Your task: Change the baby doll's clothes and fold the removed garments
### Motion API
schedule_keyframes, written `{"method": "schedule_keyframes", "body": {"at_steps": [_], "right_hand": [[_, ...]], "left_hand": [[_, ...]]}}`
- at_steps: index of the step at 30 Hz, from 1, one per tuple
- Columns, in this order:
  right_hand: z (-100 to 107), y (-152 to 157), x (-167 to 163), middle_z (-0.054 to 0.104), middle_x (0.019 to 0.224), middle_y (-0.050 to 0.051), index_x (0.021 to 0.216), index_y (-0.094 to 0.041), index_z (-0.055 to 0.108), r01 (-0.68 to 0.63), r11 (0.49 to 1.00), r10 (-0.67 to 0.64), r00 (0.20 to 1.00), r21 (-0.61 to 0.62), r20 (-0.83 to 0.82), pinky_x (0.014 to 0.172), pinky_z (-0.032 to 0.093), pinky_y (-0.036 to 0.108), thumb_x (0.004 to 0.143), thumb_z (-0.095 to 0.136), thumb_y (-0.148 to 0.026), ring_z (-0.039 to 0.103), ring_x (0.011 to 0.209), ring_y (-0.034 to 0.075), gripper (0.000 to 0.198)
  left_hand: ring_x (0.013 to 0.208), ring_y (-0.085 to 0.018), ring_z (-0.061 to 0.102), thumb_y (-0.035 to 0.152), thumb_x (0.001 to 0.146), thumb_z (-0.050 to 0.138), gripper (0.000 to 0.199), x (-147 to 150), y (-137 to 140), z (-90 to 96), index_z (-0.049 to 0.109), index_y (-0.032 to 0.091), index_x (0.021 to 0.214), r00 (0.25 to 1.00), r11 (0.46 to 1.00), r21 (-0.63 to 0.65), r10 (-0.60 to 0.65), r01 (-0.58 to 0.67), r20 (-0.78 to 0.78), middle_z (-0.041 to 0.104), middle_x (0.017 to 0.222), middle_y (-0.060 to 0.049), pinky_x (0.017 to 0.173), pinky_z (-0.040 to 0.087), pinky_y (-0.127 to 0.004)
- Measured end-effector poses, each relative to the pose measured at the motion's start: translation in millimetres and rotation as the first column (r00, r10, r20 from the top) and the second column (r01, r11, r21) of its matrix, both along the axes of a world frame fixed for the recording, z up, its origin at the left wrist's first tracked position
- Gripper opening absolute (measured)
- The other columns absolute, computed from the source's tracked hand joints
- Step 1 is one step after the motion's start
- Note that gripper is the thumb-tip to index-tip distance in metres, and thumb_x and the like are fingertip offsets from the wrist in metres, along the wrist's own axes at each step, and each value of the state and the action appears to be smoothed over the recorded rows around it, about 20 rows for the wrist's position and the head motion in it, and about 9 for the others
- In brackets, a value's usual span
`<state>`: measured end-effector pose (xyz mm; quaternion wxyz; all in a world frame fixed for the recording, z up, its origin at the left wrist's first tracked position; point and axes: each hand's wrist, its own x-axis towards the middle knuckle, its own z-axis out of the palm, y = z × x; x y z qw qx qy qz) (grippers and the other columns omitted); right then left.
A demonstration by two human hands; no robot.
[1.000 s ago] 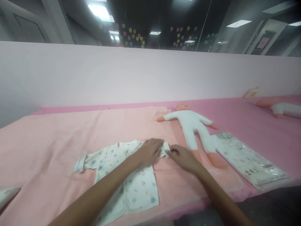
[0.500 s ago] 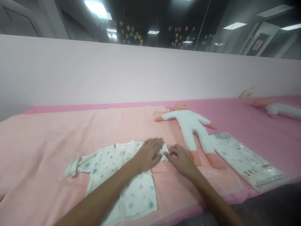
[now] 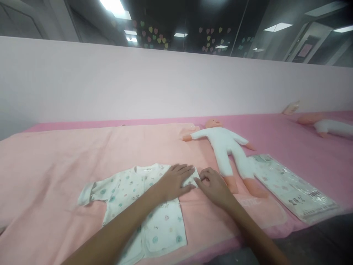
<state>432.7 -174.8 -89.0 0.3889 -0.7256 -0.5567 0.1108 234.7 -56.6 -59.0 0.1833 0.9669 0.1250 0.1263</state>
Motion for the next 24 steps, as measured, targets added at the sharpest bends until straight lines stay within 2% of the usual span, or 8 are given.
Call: {"method": "schedule_keyframes", "body": {"at_steps": [7,13,15,17,20,22,24], "right_hand": [[1,1,1,0.066,0.094,0.005,0.066,-0.023,0.06,0.0,1.0,-0.001,1.0,-0.026,-0.031,0.086,0.05,0.04,0.09,0.068,-0.052,0.065,0.093,0.024,0.039],[-1,0,0,0.067,0.092,0.006,0.066,-0.023,0.059,0.013,0.999,-0.013,1.0,-0.029,-0.001,0.083,0.052,0.04,0.088,0.072,-0.052,0.065,0.09,0.024,0.039],[-1,0,-1,0.068,0.093,0.006,0.078,-0.023,0.062,0.051,0.999,-0.051,0.998,0.005,0.04,0.081,0.055,0.041,0.088,0.072,-0.051,0.065,0.089,0.025,0.032],[-3,1,-1,0.07,0.107,0.009,0.106,-0.022,0.065,0.068,0.996,-0.073,0.994,0.062,0.08,0.084,0.057,0.043,0.088,0.071,-0.051,0.066,0.095,0.026,0.035],[-8,1,-1,0.06,0.146,0.012,0.15,-0.022,0.048,-0.062,0.993,0.041,0.979,0.1,0.2,0.107,0.053,0.049,0.099,0.058,-0.047,0.06,0.129,0.029,0.058],[-16,1,1,0.048,0.161,0.01,0.161,-0.024,0.037,-0.166,0.985,0.143,0.945,0.056,0.294,0.12,0.044,0.05,0.106,0.044,-0.041,0.047,0.147,0.027,0.057],[-26,1,4,0.042,0.166,0.009,0.164,-0.023,0.033,-0.199,0.98,0.183,0.912,0.006,0.368,0.125,0.038,0.05,0.109,0.034,-0.037,0.04,0.153,0.025,0.057]], "left_hand": [[0.161,-0.029,0.025,0.063,0.107,0.033,0.069,0,-1,5.3,0.03,0.028,0.167,0.998,0.999,-0.051,0.005,-0.008,-0.07,0.029,0.173,-0.003,0.132,0.02,-0.051],[0.161,-0.028,0.025,0.062,0.107,0.034,0.07,1,-1,2.3,0.027,0.026,0.167,0.998,0.999,-0.031,0.01,-0.012,-0.065,0.029,0.173,-0.005,0.132,0.02,-0.05],[0.16,-0.028,0.027,0.059,0.108,0.035,0.068,3,-2,0.3,0.029,0.026,0.167,0.999,1.0,-0.007,0.021,-0.021,-0.049,0.032,0.172,-0.004,0.132,0.02,-0.05],[0.159,-0.029,0.029,0.058,0.107,0.037,0.067,4,-2,-2.1,0.032,0.027,0.166,0.999,0.999,0.023,0.038,-0.038,-0.038,0.035,0.171,-0.004,0.132,0.02,-0.051],[0.159,-0.03,0.029,0.06,0.106,0.038,0.068,5,-3,-6.4,0.032,0.027,0.166,0.997,0.996,0.061,0.069,-0.067,-0.031,0.032,0.172,-0.005,0.131,0.019,-0.053],[0.161,-0.031,0.024,0.062,0.105,0.037,0.07,4,-2,-9.8,0.031,0.028,0.166,0.995,0.994,0.066,0.088,-0.085,-0.04,0.026,0.174,-0.005,0.132,0.017,-0.054],[0.163,-0.03,0.017,0.065,0.105,0.035,0.074,4,-1,-13.9,0.026,0.028,0.168,0.994,0.994,0.057,0.092,-0.089,-0.06,0.02,0.175,-0.005,0.132,0.015,-0.054]]}}
